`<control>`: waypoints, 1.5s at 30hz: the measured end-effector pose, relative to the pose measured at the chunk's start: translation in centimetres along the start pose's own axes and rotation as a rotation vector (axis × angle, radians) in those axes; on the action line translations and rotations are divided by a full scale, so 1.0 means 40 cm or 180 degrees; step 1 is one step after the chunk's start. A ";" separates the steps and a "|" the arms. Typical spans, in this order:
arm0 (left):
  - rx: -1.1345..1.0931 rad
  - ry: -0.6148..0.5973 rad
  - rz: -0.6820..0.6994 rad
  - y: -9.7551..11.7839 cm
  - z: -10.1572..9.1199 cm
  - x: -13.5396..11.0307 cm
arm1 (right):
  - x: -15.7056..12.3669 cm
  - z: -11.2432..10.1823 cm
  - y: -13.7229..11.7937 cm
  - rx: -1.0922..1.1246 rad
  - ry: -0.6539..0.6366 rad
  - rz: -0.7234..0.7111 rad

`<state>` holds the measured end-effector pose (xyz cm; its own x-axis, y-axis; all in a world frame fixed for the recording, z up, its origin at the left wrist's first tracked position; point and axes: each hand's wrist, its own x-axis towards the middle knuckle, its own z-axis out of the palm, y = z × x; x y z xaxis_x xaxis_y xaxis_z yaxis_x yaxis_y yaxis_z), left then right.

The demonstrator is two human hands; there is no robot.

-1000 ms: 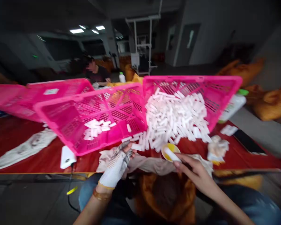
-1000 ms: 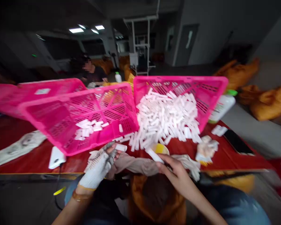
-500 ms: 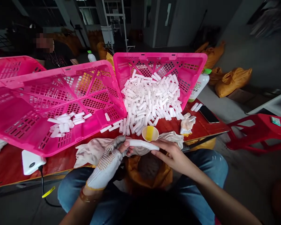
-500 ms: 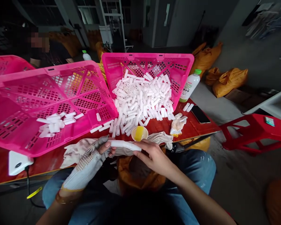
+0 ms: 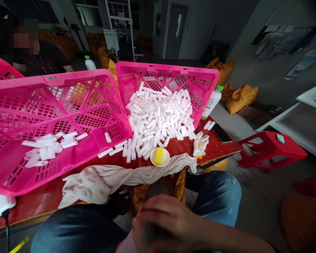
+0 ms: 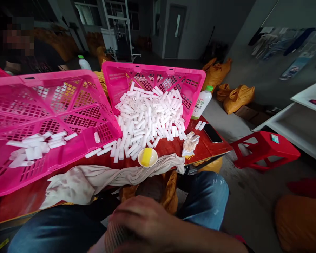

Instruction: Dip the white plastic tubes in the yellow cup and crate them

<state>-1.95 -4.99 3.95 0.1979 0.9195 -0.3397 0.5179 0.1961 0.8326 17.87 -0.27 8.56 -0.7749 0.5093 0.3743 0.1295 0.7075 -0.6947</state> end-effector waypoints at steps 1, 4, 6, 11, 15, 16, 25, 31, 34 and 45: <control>-0.0066 0.0030 -0.0041 -0.026 0.018 -0.004 | -0.003 0.032 0.002 0.0023 0.0016 -0.0155; -0.0266 0.0088 -0.0269 -0.078 0.081 0.010 | -0.015 0.109 0.017 0.0087 0.0152 -0.0292; -0.0323 0.0006 -0.0294 -0.086 0.125 0.046 | -0.012 0.105 0.041 0.0273 0.0261 -0.0272; -0.0112 -0.0086 0.0022 -0.084 0.187 0.183 | 0.074 -0.114 0.208 -0.0356 0.0653 0.1526; 0.0282 -0.0219 0.0110 -0.144 0.192 0.236 | 0.151 -0.246 0.391 -0.1552 0.0524 0.3246; 0.0253 -0.0253 0.0067 -0.157 0.192 0.235 | 0.162 -0.253 0.424 -0.1587 0.0508 0.3364; 0.0590 0.0839 0.0950 0.014 0.034 0.211 | 0.129 -0.230 0.482 -0.1758 0.0587 0.3671; 0.2178 0.1231 0.0930 0.052 0.004 0.292 | 0.018 -0.256 0.441 -0.0154 0.1233 0.2453; 0.2324 0.1186 0.0833 0.043 0.035 0.309 | 0.001 -0.231 0.389 0.0137 0.1136 0.1909; 0.1895 0.1097 0.0700 -0.015 0.092 0.321 | -0.027 -0.123 0.346 -0.1357 0.0257 0.1014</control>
<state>3.33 5.44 -2.49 0.1268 0.9908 0.0474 0.8813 -0.1345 0.4529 23.53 11.38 1.56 -0.6084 0.7554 0.2433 0.6032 0.6394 -0.4768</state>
